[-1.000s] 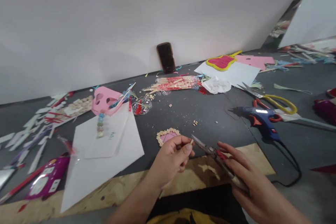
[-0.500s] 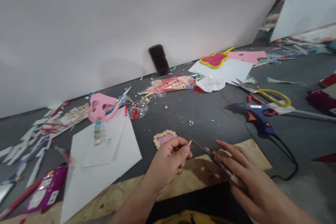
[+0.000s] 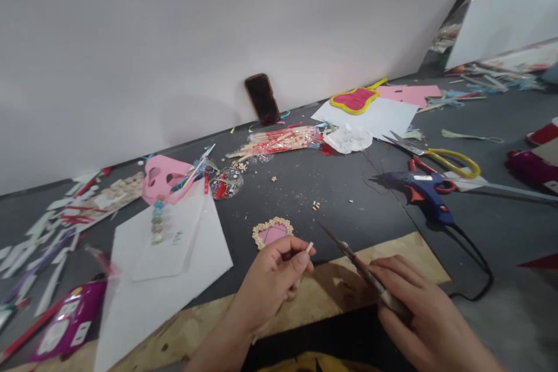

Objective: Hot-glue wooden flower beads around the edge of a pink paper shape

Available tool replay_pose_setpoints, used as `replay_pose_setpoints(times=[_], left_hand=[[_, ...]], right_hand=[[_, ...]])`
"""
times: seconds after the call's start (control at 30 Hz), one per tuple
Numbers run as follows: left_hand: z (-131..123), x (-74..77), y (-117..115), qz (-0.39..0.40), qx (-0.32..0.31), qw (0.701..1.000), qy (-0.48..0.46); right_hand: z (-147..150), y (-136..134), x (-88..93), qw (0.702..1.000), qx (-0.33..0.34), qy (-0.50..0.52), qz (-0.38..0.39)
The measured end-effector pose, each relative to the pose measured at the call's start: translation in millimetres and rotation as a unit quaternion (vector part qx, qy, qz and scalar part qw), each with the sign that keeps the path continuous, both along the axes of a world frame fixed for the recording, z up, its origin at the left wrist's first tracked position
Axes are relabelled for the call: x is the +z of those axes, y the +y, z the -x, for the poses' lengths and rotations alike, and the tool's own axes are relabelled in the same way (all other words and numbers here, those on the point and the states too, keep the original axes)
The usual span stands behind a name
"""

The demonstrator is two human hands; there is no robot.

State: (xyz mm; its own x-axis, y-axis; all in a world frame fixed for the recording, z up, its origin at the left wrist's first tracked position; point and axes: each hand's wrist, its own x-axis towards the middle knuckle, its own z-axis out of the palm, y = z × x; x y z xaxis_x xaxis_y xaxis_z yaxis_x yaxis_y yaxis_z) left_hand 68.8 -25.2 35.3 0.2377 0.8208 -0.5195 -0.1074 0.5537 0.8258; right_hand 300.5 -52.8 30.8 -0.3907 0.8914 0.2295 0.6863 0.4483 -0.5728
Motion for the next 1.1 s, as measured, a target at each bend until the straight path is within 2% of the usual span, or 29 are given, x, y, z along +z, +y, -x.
replay_pose_setpoints(times=[0.9, 1.1], left_hand=[[1.0, 2.1, -8.5, -0.004, 0.02, 0.999, -0.049], [2.7, 3.4, -9.2, -0.01, 0.013, 1.0, -0.026]], right_hand=[[4.9, -15.6, -0.5, 0.998, 0.032, -0.048, -0.039], [5.3, -18.9, -2.0, 0.996, 0.037, -0.056, -0.053]])
